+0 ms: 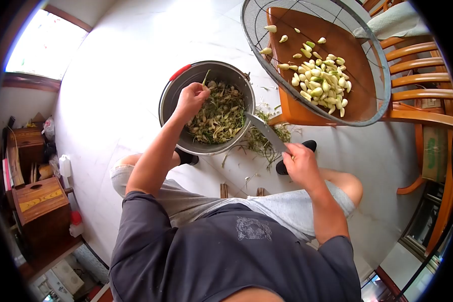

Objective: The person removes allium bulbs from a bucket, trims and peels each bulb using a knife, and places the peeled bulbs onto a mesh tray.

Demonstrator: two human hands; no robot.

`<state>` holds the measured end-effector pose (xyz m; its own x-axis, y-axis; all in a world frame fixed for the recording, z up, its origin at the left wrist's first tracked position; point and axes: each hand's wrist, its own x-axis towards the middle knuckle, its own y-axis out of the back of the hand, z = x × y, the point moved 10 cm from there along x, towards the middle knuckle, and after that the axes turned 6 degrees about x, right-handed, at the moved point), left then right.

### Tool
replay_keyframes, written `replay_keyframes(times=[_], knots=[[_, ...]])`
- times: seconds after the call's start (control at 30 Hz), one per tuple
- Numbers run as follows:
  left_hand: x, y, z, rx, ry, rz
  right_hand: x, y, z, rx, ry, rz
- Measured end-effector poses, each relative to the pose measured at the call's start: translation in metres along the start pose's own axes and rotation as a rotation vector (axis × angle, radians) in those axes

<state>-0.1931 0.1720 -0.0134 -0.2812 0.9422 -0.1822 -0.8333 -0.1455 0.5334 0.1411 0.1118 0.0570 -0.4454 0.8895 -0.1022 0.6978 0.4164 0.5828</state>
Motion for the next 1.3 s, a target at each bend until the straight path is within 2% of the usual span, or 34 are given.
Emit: replay_keyframes(times=[0.07,0.17,0.2,0.33,0.4,0.53,0.7,0.93,1.13,1.27,1.3], knots=[[-0.017,-0.009,-0.008,-0.243,0.11,-0.077,-0.001,0.003,-0.006,0.028,0.009,0.035],[-0.049,-0.019,0.017,-0.543,0.13,-0.169,-0.002,0.008,-0.02,0.076,0.05,0.084],[-0.058,-0.027,0.023,-0.625,0.159,-0.255,-0.001,0.009,-0.027,0.083,0.086,0.093],[-0.09,-0.053,0.03,-0.749,0.23,-0.394,-0.006,0.011,-0.051,0.061,0.233,0.164],[-0.1,-0.066,0.031,-0.746,0.217,-0.431,-0.01,0.011,-0.061,-0.024,0.362,0.219],[-0.116,-0.089,0.044,-0.732,0.262,-0.487,-0.013,0.001,-0.064,-0.151,0.469,0.23],[-0.127,-0.106,0.058,-0.798,0.266,-0.58,-0.014,-0.004,-0.055,-0.187,0.453,0.205],[-0.125,-0.112,0.062,-0.757,0.259,-0.572,-0.016,0.0,-0.053,-0.202,0.448,0.212],[-0.122,-0.117,0.057,-0.657,0.191,-0.627,-0.016,0.0,-0.044,-0.145,0.384,0.159],[-0.125,-0.102,0.078,-0.586,0.085,-0.669,-0.018,0.0,0.05,-0.25,-0.136,-0.004],[-0.123,-0.097,0.081,-0.556,0.03,-0.646,-0.022,0.007,0.051,-0.307,-0.158,-0.001]])
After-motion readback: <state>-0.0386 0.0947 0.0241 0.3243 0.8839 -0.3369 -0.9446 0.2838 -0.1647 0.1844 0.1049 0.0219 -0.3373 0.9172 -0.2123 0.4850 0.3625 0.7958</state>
